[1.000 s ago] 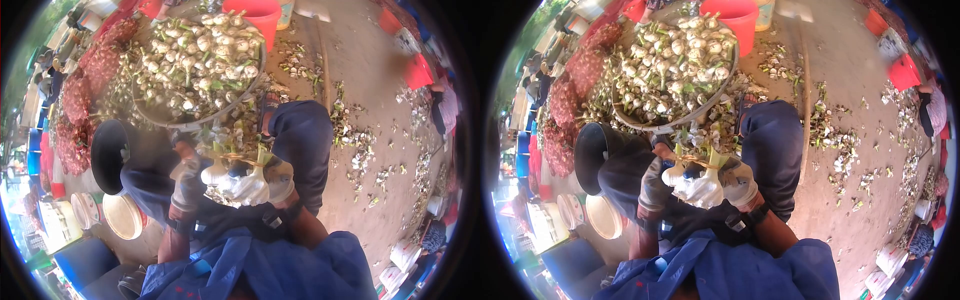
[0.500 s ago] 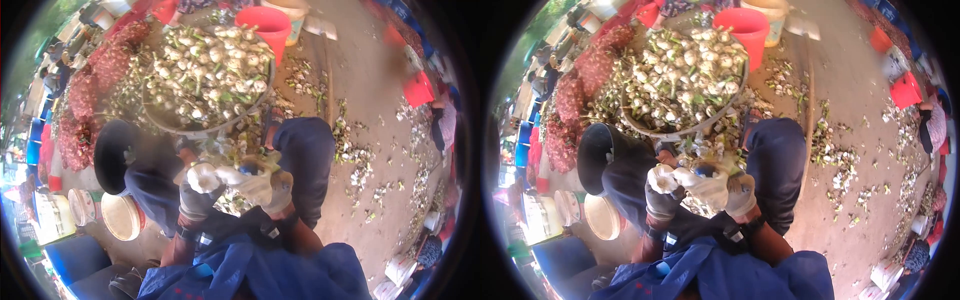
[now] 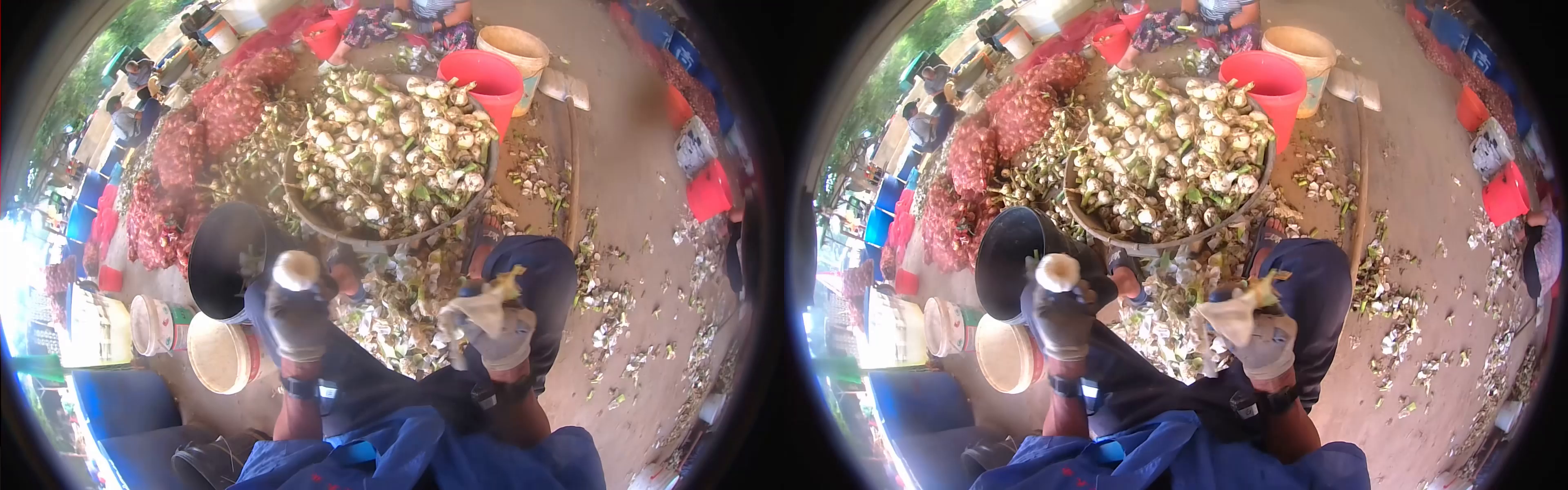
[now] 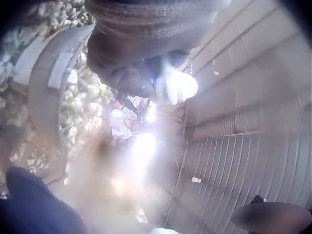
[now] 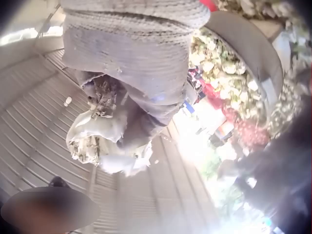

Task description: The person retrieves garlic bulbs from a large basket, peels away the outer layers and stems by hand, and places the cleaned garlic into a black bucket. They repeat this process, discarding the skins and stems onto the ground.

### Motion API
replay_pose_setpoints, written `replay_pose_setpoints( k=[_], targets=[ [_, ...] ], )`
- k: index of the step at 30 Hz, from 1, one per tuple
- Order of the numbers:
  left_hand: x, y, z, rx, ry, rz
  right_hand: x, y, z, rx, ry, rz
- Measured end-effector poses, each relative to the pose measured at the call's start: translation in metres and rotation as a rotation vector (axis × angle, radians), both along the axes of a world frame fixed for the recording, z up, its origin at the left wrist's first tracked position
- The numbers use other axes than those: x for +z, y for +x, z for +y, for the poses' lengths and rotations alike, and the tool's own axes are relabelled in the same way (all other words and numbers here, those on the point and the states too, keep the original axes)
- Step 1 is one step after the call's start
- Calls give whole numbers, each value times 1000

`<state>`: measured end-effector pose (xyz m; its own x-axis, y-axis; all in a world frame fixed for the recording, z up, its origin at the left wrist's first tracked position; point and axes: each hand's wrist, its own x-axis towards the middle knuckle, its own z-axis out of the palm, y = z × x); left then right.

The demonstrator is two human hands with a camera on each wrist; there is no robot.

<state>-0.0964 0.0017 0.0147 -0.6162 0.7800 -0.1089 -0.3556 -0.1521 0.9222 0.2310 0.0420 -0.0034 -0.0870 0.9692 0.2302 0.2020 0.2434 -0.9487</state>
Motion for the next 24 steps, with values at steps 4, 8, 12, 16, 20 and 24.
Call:
replay_pose_setpoints(
  k=[4, 8, 12, 16, 20, 24],
  targets=[
    [-3, -103, -30, 115, 354, -94, -42, -12, 0, 75, -8, 141],
    [12, -134, -42, 405, 421, -463, -31, -31, 2, 240, -828, 954],
    [23, -94, -20, 156, 332, -557, -27, -37, 7, 236, -689, 434],
    [37, -34, 35, -360, 182, -332, -35, -39, 7, 182, -371, 41],
    [44, 16, 102, -404, -94, 115, -17, -33, 9, 239, -342, 15],
    [55, 52, 174, -566, -199, 373, -26, -32, 11, 221, -494, 190]
  ],
)
